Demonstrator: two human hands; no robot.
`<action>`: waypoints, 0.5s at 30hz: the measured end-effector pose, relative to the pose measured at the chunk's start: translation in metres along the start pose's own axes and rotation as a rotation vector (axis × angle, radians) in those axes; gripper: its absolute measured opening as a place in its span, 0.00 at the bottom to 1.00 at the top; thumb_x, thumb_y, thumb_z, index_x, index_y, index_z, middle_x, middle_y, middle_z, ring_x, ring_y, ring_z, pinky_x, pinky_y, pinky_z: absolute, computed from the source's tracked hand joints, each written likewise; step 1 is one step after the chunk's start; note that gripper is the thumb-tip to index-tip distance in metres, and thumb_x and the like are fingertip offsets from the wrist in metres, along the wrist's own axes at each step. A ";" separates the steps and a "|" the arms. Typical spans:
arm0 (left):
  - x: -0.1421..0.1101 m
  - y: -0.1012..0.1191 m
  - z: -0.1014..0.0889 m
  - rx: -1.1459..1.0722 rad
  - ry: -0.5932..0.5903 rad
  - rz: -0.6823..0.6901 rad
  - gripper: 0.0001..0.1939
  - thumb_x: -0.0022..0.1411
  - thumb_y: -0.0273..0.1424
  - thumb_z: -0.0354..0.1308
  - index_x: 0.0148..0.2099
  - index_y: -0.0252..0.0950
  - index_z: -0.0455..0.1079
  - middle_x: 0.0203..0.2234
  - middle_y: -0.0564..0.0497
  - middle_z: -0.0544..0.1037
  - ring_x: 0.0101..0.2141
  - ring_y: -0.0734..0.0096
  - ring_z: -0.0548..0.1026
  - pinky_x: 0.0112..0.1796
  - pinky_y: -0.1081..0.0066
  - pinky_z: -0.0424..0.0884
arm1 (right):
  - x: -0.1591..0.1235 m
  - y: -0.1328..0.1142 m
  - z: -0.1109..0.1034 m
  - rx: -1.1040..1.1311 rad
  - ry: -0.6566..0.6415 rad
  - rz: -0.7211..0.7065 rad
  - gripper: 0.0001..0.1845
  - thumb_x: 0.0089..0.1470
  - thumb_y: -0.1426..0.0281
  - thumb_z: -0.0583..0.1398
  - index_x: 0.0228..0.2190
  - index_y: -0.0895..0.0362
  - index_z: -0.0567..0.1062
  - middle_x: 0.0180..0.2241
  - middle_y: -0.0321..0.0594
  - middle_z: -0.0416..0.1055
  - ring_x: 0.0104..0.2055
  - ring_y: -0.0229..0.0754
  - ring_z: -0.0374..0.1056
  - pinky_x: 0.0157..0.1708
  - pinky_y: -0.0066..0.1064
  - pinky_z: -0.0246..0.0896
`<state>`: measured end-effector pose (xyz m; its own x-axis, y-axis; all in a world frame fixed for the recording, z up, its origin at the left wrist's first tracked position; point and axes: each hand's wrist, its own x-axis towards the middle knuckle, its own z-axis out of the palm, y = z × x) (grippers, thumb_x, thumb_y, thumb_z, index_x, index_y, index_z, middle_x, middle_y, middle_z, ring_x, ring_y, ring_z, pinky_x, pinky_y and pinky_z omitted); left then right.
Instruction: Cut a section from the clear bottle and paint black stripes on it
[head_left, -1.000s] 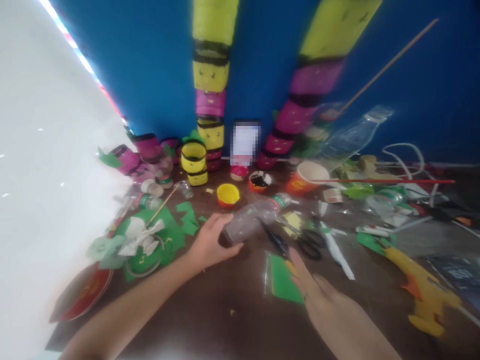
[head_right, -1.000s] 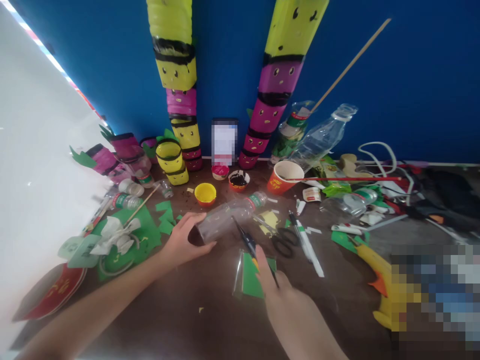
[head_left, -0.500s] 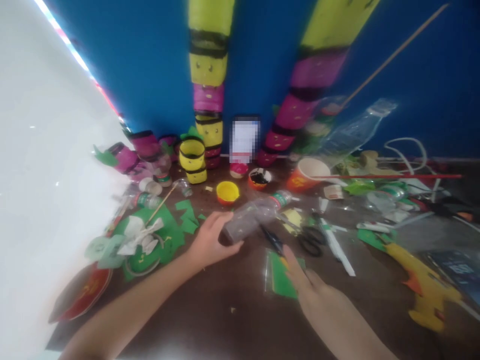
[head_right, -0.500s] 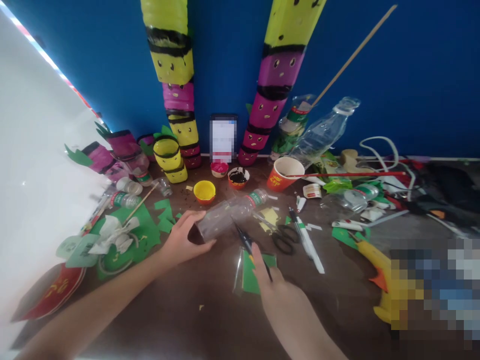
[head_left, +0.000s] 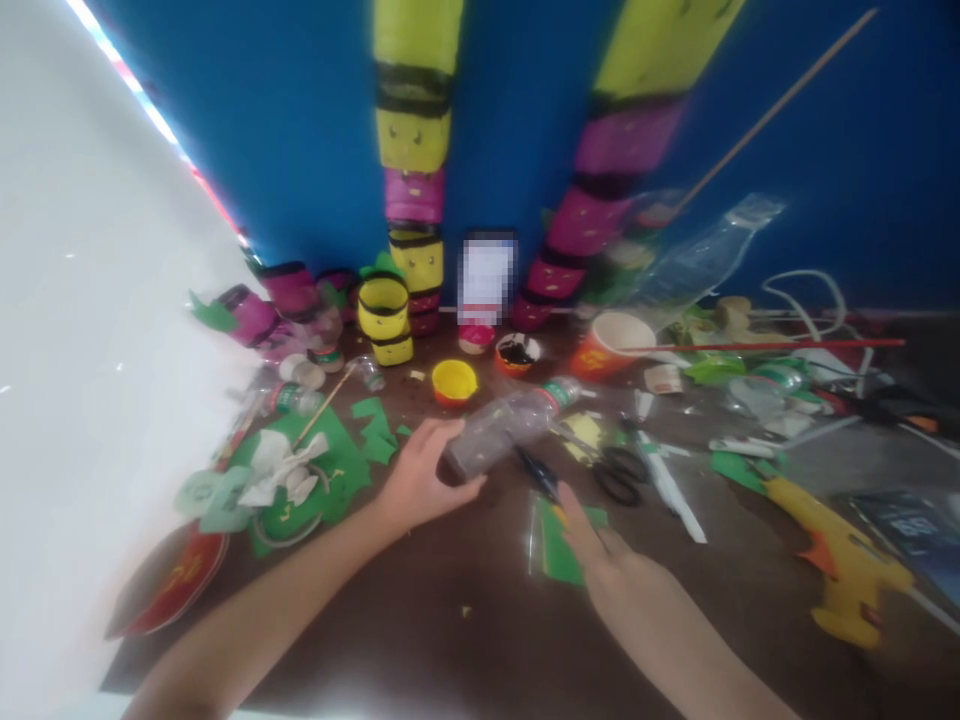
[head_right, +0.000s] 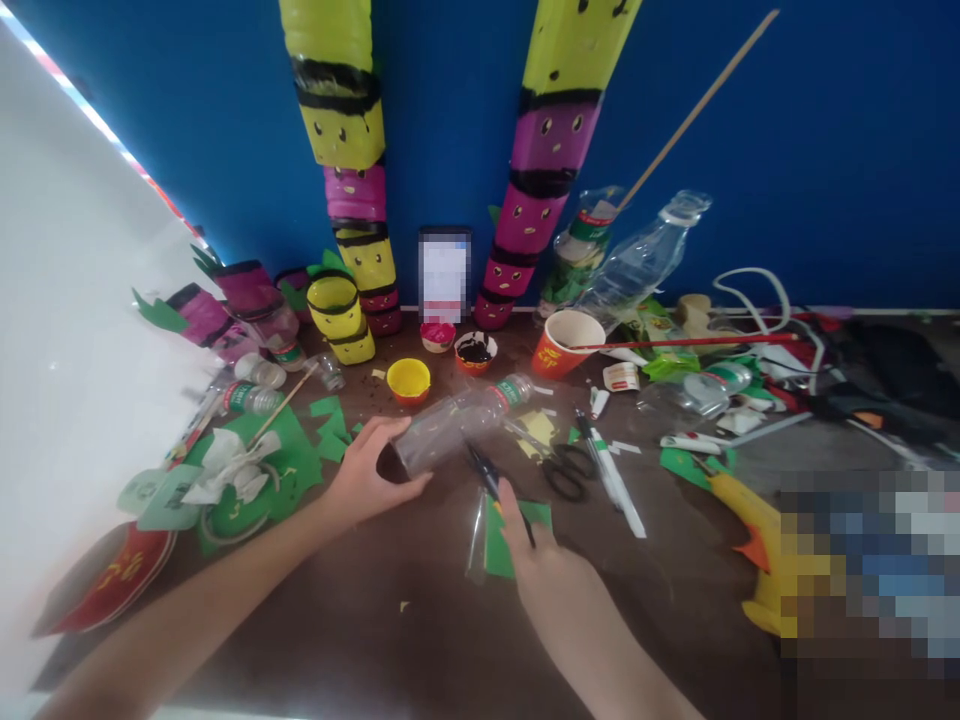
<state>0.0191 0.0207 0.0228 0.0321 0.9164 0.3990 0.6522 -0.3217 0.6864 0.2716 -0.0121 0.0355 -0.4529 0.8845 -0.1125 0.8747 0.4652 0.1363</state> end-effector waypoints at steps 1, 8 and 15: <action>0.000 0.000 0.000 0.001 -0.001 -0.002 0.30 0.48 0.37 0.66 0.53 0.38 0.61 0.44 0.45 0.70 0.45 0.62 0.72 0.46 0.61 0.70 | 0.000 0.000 -0.003 -0.009 0.002 -0.007 0.30 0.58 0.75 0.45 0.61 0.59 0.54 0.28 0.48 0.74 0.17 0.40 0.68 0.15 0.27 0.58; 0.000 0.000 0.000 -0.008 -0.019 -0.017 0.31 0.49 0.32 0.65 0.54 0.38 0.59 0.44 0.45 0.69 0.46 0.60 0.71 0.47 0.59 0.69 | 0.004 0.009 -0.024 0.097 0.043 -0.070 0.29 0.56 0.79 0.44 0.60 0.60 0.58 0.30 0.47 0.76 0.20 0.40 0.70 0.19 0.27 0.62; -0.001 0.005 0.003 -0.029 -0.001 -0.011 0.30 0.49 0.30 0.64 0.54 0.37 0.60 0.43 0.45 0.69 0.46 0.61 0.71 0.47 0.61 0.69 | 0.013 0.028 -0.066 0.058 0.068 -0.091 0.27 0.56 0.76 0.50 0.57 0.55 0.65 0.26 0.40 0.76 0.22 0.39 0.71 0.19 0.25 0.57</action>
<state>0.0244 0.0186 0.0242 0.0262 0.9201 0.3909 0.6299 -0.3188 0.7082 0.2791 0.0151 0.1030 -0.5398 0.8400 -0.0544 0.8370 0.5425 0.0712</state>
